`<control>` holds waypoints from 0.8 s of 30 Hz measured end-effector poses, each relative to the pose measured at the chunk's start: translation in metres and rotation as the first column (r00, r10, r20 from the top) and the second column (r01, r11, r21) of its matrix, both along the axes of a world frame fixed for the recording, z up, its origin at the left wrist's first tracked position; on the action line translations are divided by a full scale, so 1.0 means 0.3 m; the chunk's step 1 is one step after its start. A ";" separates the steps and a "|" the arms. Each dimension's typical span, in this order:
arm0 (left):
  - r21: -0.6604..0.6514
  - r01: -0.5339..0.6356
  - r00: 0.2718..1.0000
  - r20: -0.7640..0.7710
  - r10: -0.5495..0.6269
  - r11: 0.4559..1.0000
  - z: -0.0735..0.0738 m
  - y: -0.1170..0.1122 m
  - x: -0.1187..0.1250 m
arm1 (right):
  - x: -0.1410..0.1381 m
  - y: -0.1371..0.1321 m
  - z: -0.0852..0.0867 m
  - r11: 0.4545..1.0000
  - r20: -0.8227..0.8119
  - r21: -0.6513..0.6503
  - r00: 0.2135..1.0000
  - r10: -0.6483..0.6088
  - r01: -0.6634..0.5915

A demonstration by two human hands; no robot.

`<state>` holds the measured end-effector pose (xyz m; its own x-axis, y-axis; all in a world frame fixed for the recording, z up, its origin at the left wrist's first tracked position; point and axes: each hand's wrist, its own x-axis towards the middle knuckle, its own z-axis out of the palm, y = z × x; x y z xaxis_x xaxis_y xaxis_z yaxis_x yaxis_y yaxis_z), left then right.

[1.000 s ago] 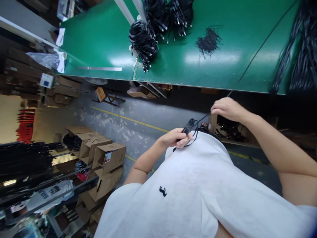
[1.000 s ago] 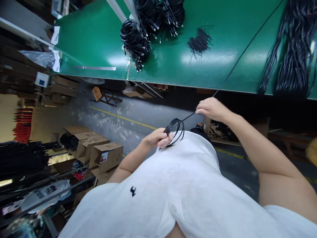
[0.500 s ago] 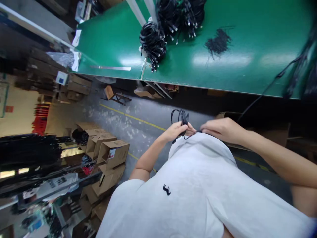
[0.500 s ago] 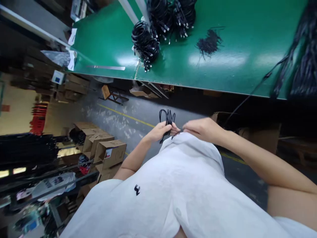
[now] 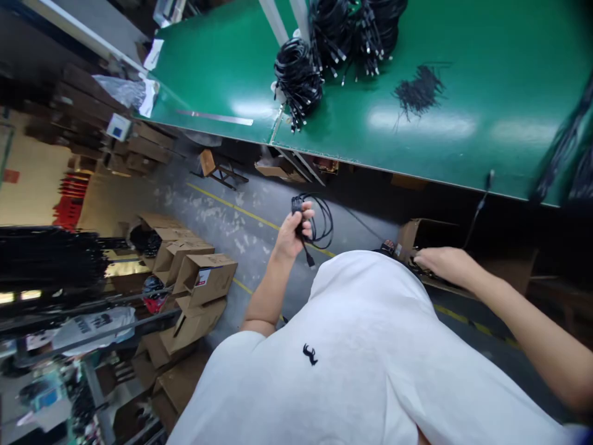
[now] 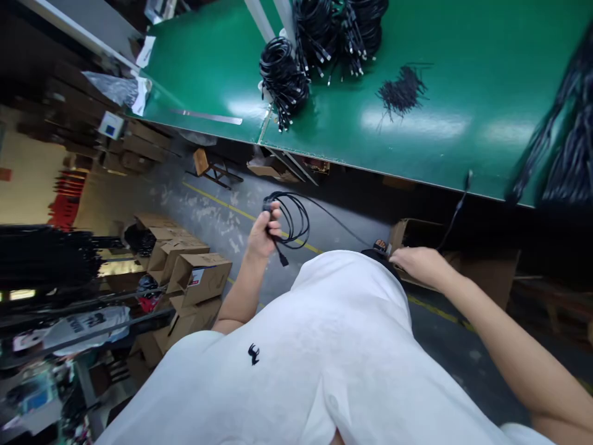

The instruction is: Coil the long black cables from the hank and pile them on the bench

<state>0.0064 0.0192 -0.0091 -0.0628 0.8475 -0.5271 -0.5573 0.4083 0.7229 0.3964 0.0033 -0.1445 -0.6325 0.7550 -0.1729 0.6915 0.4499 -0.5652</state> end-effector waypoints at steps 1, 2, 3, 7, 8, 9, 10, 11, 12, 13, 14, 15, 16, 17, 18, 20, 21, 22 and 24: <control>-0.004 0.069 0.997 -0.044 -0.069 0.998 -0.023 0.007 0.017 | -0.046 -0.034 0.042 0.994 -0.039 0.039 0.994 0.101 -0.100; -0.011 0.159 0.984 -0.077 -0.160 0.987 -0.050 0.008 0.042 | -0.101 -0.055 0.092 0.981 -0.086 0.071 0.979 0.186 -0.180; -0.015 0.257 0.962 -0.095 -0.258 0.966 -0.080 0.003 0.072 | -0.159 -0.061 0.145 0.966 -0.131 0.094 0.959 0.250 -0.239; -0.026 0.636 0.768 -0.071 -0.636 0.771 -0.151 -0.053 0.191 | -0.336 0.042 0.296 0.970 -0.169 0.119 0.958 0.232 -0.214; -0.025 0.713 0.699 -0.057 -0.713 0.701 -0.148 -0.065 0.207 | -0.351 0.080 0.306 0.976 -0.168 0.090 0.963 0.210 -0.197; -0.025 0.772 0.634 -0.045 -0.772 0.635 -0.137 -0.074 0.214 | -0.351 0.114 0.306 0.981 -0.179 0.049 0.965 0.193 -0.187; -0.025 0.815 0.578 -0.026 -0.816 0.578 -0.120 -0.080 0.212 | -0.338 0.144 0.295 0.983 -0.205 -0.005 0.962 0.180 -0.185; -0.023 0.846 0.533 0.002 -0.846 0.533 -0.101 -0.083 0.201 | -0.312 0.168 0.275 0.981 -0.240 -0.065 0.957 0.160 -0.180; -0.020 0.862 0.507 0.041 -0.861 0.507 -0.082 -0.085 0.183 | -0.275 0.188 0.249 0.981 -0.275 -0.115 0.954 0.119 -0.156; -0.012 0.865 0.500 0.095 -0.861 0.502 -0.065 -0.086 0.160 | -0.232 0.205 0.217 0.985 -0.300 -0.142 0.952 0.054 -0.101; 0.001 0.854 0.514 0.154 -0.844 0.520 -0.052 -0.087 0.133 | -0.184 0.220 0.182 0.989 -0.314 -0.144 0.949 -0.023 -0.023; 0.015 0.825 0.551 0.208 -0.808 0.566 -0.043 -0.089 0.106 | -0.137 0.234 0.144 0.991 -0.316 -0.119 0.944 -0.100 0.066; 0.021 0.773 0.611 0.245 -0.753 0.634 -0.038 -0.090 0.081 | -0.094 0.247 0.106 0.986 -0.306 -0.073 0.938 -0.165 0.150; 0.012 0.706 0.682 0.261 -0.684 0.708 -0.037 -0.091 0.059 | -0.058 0.257 0.068 0.978 -0.286 -0.019 0.936 -0.205 0.208; -0.008 0.629 0.752 0.259 -0.606 0.777 -0.037 -0.091 0.042 | -0.033 0.262 0.034 0.972 -0.259 0.024 0.940 -0.221 0.235; -0.057 0.468 0.866 0.225 -0.446 0.882 -0.035 -0.087 0.022 | -0.013 0.255 -0.025 0.968 -0.201 0.027 0.950 -0.239 0.249; -0.070 0.384 0.908 0.210 -0.363 0.921 -0.032 -0.083 0.018 | -0.016 0.241 -0.048 0.965 -0.178 -0.023 0.949 -0.260 0.260; -0.073 0.300 0.938 0.203 -0.281 0.951 -0.027 -0.079 0.016 | -0.025 0.222 -0.066 0.957 -0.159 -0.094 0.945 -0.287 0.275; -0.063 0.162 0.964 0.222 -0.144 0.985 -0.013 -0.071 0.014 | -0.048 0.175 -0.086 0.932 -0.122 -0.218 0.939 -0.321 0.290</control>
